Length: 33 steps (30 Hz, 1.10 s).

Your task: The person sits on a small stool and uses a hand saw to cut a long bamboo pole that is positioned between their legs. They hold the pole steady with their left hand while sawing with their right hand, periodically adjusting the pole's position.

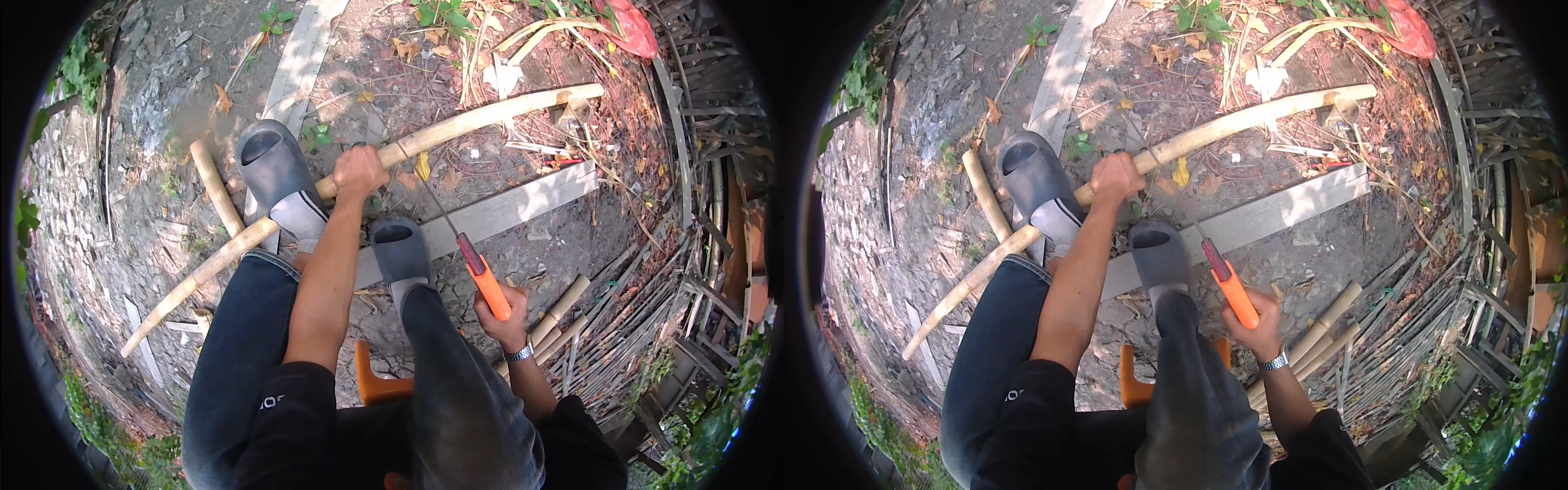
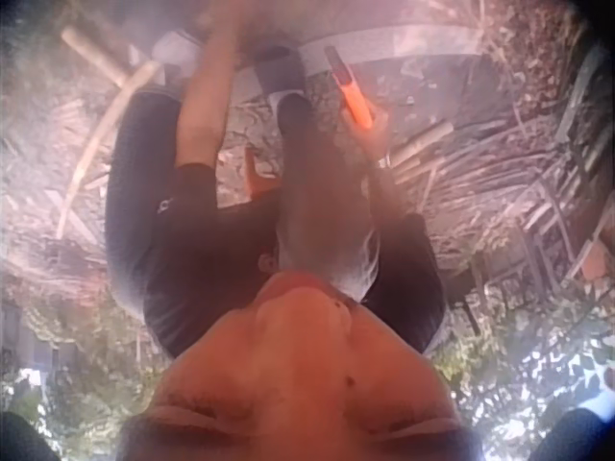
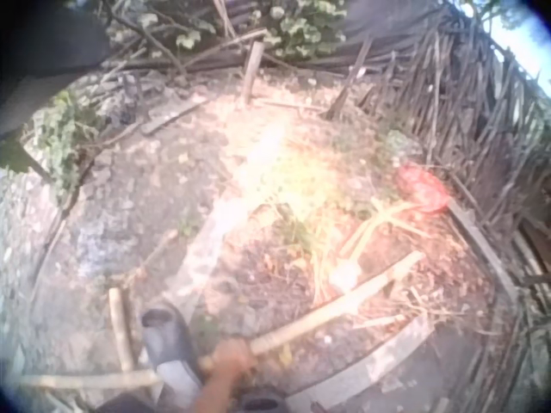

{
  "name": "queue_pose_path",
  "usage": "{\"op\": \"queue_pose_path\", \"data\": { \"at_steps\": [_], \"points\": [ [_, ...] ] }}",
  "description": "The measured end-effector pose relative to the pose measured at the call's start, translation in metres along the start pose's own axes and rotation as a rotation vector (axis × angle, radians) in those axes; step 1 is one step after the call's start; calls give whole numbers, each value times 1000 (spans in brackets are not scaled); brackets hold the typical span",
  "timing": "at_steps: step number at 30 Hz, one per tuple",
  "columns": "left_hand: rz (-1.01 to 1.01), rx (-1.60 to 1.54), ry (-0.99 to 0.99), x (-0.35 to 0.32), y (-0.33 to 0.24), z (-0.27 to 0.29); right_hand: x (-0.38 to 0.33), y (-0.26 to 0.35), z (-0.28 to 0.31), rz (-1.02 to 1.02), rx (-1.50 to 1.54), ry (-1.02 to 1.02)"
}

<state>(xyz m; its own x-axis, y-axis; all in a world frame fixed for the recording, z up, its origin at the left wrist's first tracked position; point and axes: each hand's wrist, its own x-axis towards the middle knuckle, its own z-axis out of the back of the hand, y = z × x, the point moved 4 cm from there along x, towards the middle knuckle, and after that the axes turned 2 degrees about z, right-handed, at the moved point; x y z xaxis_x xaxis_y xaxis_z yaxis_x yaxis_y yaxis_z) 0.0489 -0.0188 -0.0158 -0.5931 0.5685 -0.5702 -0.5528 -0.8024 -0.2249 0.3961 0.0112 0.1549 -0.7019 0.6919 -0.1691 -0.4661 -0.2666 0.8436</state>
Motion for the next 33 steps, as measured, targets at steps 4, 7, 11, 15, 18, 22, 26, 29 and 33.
{"op": "queue_pose_path", "data": {
  "at_steps": [4,7,11,15,18,22,26,29,33],
  "points": [
    [25,8,-14,-4,0,6,-15,-16,-4,-35,0,33],
    [42,9,11,-4,-1,7,-25,-10,5,-92,31,12],
    [40,5,-33,-2,3,4,-68,-11,37,-151,26,25],
    [64,9,-2,-1,1,3,-89,-8,56,-177,32,90],
    [61,9,32,-2,0,8,-65,-20,37,-149,42,121],
    [39,14,-24,-1,-2,5,-33,-22,16,-134,18,100],
    [30,-5,-1,-2,1,4,-44,-14,24,-131,-5,109],
    [39,18,14,-2,4,2,-58,-3,36,-155,22,113],
    [28,65,67,-3,5,3,-58,7,40,-189,10,102]
  ]
}}
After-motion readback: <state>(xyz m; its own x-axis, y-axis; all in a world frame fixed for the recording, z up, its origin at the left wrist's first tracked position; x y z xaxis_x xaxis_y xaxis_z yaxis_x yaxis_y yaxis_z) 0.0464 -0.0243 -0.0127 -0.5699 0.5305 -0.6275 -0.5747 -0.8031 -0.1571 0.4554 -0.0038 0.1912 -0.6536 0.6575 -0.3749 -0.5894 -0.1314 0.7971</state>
